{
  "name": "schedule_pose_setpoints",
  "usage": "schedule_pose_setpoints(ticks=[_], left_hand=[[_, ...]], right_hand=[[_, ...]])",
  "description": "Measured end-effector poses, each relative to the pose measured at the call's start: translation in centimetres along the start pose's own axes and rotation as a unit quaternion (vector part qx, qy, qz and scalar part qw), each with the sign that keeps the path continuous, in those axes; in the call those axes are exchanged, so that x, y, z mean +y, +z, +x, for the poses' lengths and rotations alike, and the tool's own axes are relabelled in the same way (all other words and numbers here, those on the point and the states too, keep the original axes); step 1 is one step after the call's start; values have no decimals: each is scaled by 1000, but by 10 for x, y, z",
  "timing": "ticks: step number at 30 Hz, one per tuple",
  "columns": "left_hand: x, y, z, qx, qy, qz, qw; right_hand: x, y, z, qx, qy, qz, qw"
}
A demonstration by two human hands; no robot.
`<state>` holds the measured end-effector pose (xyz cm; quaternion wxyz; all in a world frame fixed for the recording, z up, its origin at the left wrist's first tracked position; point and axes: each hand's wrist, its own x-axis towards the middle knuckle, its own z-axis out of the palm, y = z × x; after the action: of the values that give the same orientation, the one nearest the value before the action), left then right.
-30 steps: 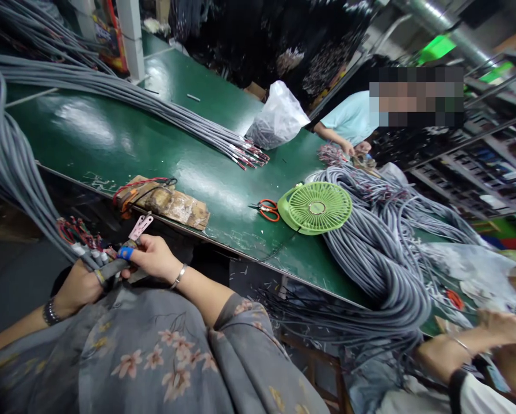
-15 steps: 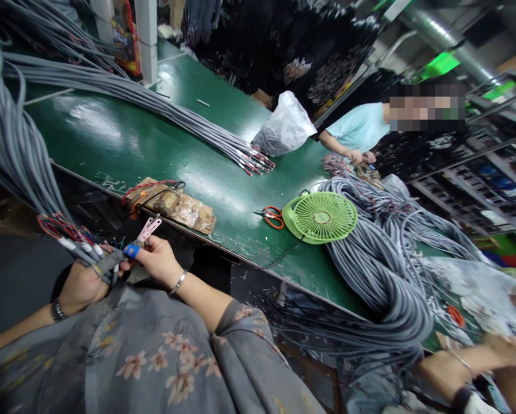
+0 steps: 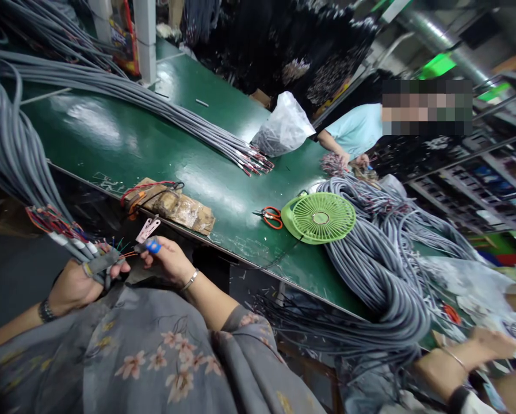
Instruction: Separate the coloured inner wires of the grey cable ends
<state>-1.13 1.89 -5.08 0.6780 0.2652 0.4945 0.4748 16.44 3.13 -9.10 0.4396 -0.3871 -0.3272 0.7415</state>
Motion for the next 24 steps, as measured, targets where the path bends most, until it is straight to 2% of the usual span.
schedule_pose_setpoints(ticks=[3,5,13,18,24], left_hand=[[3,1,0,-63,-18,-1,998],[3,2,1,-91,-27,3,996],[1,10,9,-129,-39,4,991],[-1,12,12,-127,-43,16,991],[2,17,10,-105,-47,38,993]], right_hand=[[-7,-6,7,34,32,43,998],[-12,-3,13,34,50,48,997],[-16,17,26,47,46,105,992],[-15,20,29,83,41,155,984],[-12,20,30,77,37,167,982]])
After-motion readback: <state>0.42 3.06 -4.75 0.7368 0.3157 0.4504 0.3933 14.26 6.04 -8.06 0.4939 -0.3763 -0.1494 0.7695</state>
